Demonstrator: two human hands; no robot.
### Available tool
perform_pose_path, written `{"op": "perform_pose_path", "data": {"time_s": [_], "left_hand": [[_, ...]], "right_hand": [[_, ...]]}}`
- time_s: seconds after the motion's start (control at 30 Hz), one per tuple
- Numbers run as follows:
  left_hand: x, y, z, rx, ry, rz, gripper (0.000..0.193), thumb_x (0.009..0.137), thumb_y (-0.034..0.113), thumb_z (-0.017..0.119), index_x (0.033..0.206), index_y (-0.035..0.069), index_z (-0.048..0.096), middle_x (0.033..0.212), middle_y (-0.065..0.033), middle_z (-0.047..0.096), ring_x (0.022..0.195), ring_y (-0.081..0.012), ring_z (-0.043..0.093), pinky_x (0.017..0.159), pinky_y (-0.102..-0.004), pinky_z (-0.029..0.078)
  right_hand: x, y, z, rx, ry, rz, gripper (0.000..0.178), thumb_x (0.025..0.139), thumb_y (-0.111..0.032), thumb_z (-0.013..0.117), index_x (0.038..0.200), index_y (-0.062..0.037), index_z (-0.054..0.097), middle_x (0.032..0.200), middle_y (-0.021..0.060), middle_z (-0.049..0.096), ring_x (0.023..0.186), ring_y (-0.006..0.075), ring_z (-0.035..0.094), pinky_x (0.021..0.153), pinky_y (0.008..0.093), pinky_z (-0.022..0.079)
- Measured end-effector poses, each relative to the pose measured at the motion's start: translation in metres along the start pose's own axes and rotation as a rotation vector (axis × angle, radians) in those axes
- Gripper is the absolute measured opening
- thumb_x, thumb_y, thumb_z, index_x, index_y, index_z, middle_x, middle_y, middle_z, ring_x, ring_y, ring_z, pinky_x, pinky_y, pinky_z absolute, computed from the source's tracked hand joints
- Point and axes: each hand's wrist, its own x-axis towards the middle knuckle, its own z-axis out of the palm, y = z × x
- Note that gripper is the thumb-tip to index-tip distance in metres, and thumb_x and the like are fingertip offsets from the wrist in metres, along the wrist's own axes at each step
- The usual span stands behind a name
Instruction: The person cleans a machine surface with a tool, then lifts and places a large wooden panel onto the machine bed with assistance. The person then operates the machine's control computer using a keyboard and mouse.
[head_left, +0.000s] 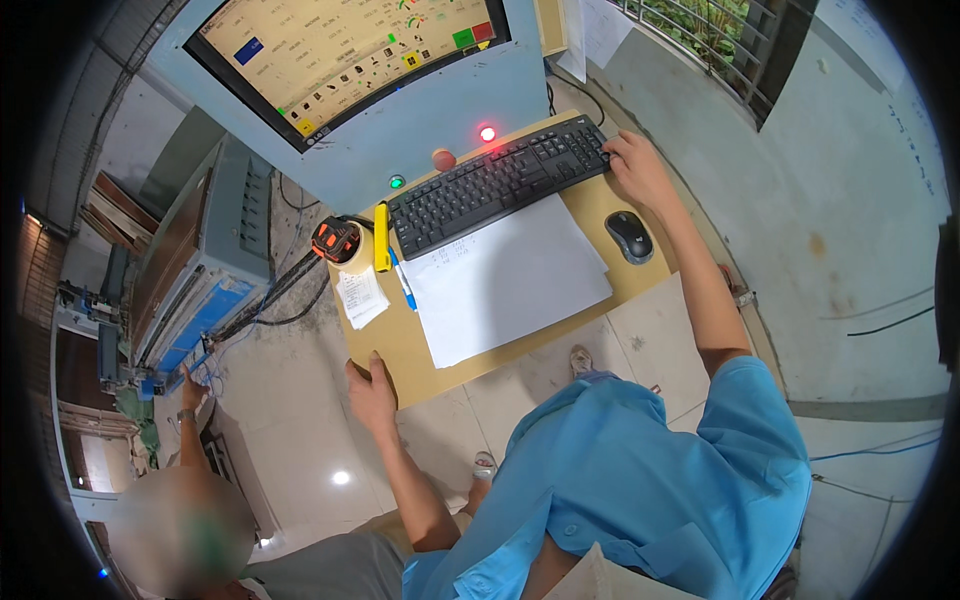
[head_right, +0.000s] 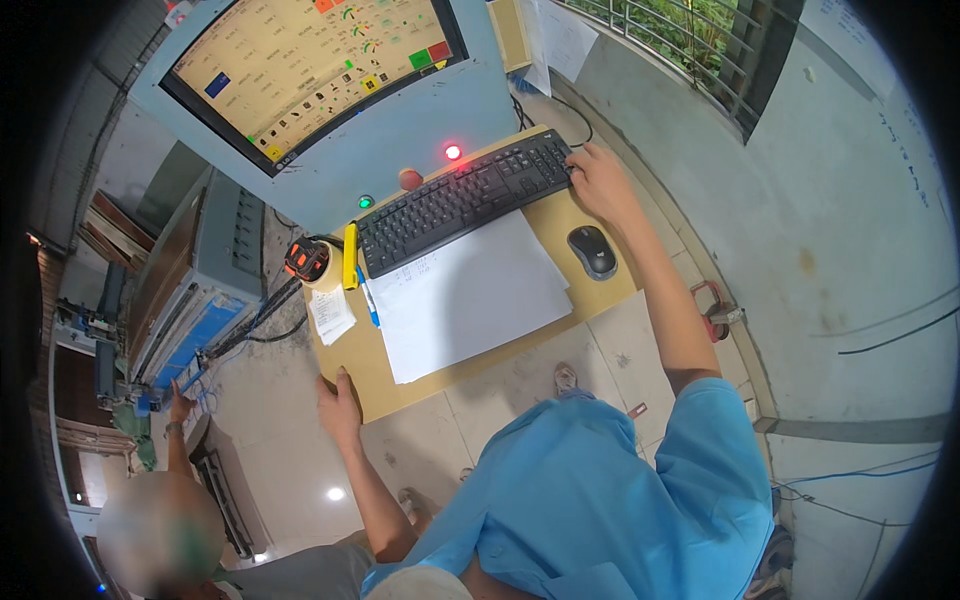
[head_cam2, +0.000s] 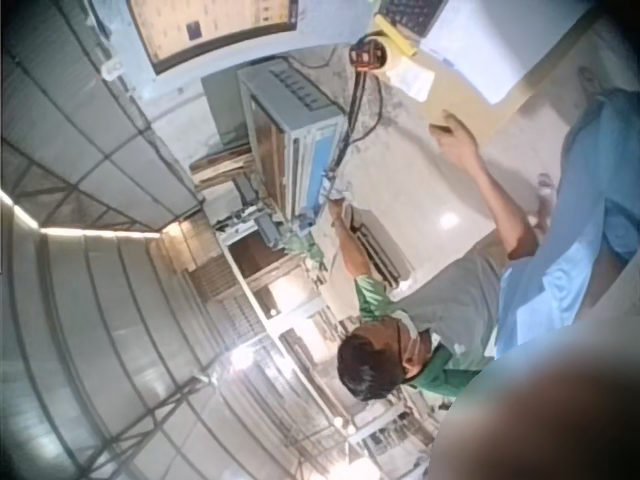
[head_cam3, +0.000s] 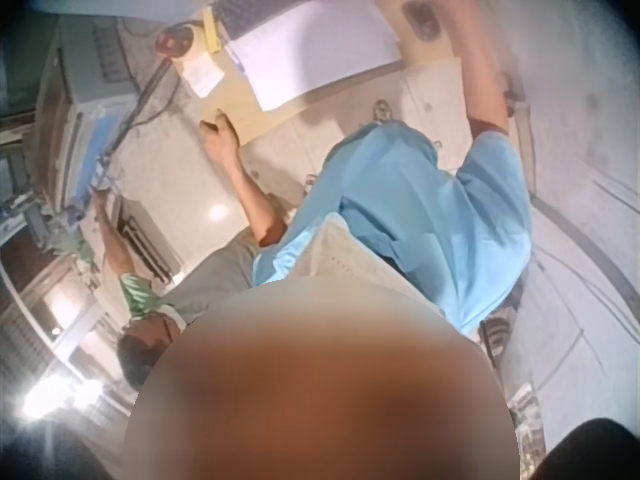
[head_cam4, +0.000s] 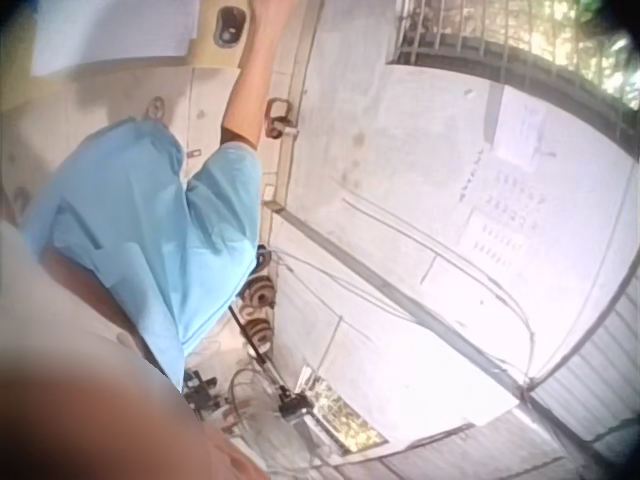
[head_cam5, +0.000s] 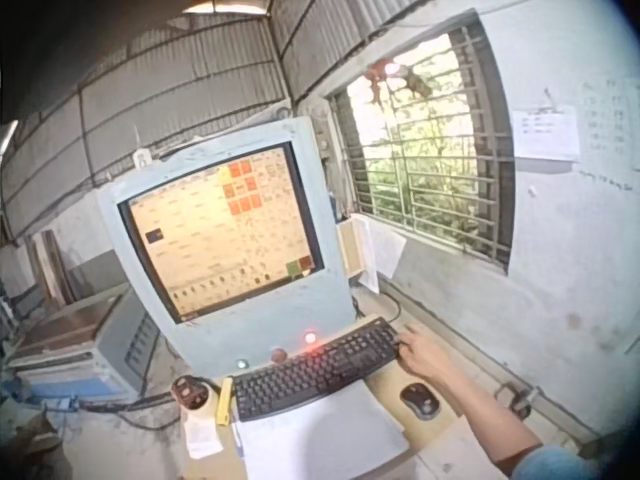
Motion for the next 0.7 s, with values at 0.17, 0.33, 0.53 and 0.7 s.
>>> {"op": "perform_pose_path", "data": {"time_s": [0.17,0.33,0.53,0.7], "left_hand": [[-0.004,0.005,-0.004,0.036,-0.005,-0.027,0.064,0.097,0.052,0.056,0.137,0.002,0.055,0.115,-0.0249,0.071,0.107,-0.0433,0.067,0.090,-0.0492,0.052],[-0.003,0.002,-0.001,0.064,0.029,-0.019,0.064,0.097,0.052,0.056,0.138,0.003,0.055,0.113,-0.0264,0.070,0.106,-0.0446,0.067,0.090,-0.0493,0.052],[-0.003,0.003,0.000,0.062,0.022,-0.050,0.064,0.097,0.052,0.057,0.138,0.003,0.055,0.112,-0.0280,0.070,0.106,-0.0456,0.066,0.090,-0.0497,0.051],[-0.003,0.007,-0.003,0.080,0.017,-0.047,0.063,0.097,0.052,0.057,0.139,0.004,0.054,0.113,-0.0271,0.070,0.108,-0.0449,0.066,0.091,-0.0490,0.051]], "right_hand": [[0.022,0.008,0.011,0.002,-0.033,-0.120,0.026,0.091,-0.009,0.055,0.110,-0.0037,0.071,0.128,0.0298,0.060,0.126,0.0452,0.052,0.109,0.0492,0.041],[0.043,0.009,0.009,-0.017,0.001,-0.183,0.027,0.090,-0.007,0.054,0.109,-0.0056,0.072,0.127,0.0296,0.060,0.126,0.0458,0.052,0.109,0.0503,0.042],[0.056,0.016,0.005,-0.013,-0.038,-0.163,0.026,0.089,-0.006,0.054,0.107,-0.0047,0.072,0.127,0.0292,0.060,0.128,0.0456,0.051,0.110,0.0499,0.041],[0.050,0.026,0.005,-0.035,-0.088,-0.150,0.025,0.090,-0.007,0.054,0.107,-0.0038,0.072,0.129,0.0290,0.060,0.129,0.0455,0.050,0.111,0.0491,0.040]]}}
